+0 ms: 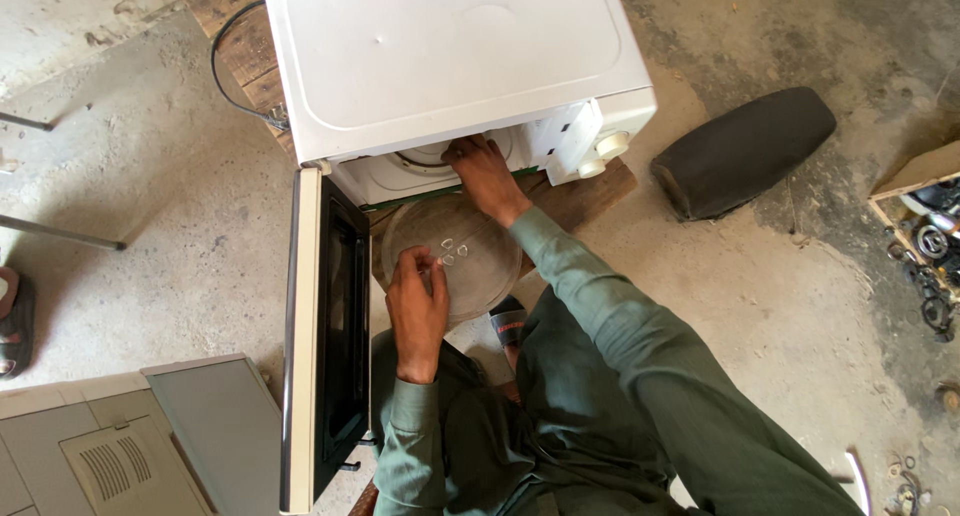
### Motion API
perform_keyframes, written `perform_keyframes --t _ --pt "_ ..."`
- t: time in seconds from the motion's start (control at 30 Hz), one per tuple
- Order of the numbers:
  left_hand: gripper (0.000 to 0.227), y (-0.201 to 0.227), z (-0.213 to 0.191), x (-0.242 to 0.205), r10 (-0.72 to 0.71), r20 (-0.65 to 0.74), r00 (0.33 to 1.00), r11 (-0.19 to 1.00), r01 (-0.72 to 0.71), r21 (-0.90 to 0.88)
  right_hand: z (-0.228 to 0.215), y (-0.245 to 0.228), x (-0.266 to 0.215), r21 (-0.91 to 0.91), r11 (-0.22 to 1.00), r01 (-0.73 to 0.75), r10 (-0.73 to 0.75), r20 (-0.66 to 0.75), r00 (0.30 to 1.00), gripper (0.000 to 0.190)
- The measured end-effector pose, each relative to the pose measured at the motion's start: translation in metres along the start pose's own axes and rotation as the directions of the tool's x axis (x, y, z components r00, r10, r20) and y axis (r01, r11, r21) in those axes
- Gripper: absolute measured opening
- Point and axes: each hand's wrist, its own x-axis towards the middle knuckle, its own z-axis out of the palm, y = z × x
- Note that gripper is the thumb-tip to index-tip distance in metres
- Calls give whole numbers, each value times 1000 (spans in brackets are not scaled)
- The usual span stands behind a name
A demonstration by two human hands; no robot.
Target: The person opens a white microwave, removes the glass turntable, and wipes the interior walls and control panel area with a cloth. The turntable is set aside on the table. The person continues wiping the interior surfaces throughout the clip.
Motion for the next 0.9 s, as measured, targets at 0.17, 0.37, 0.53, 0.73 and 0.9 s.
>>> perform_keyframes --t 0.17,0.37,0.53,0.73,0.9 --pt "23 -11 4 9 9 9 1000 1000 -9 -7 14 16 11 -1 997 76 -76 -11 997 33" --pt "22 -16 10 13 15 17 1000 1000 -15 18 16 21 11 41 998 52 -53 17 998 25" --pt "22 -21 14 13 -2 37 999 1000 2 -4 4 16 8 77 995 65 -64 -16 998 27" --pt "25 -31 22 16 -63 84 995 988 74 -136 -13 5 1 86 996 28 -27 -13 1000 30" --pt "28 -39 26 18 -113 109 988 973 132 -187 -28 1 -10 79 997 -5 6 -14 1000 30"
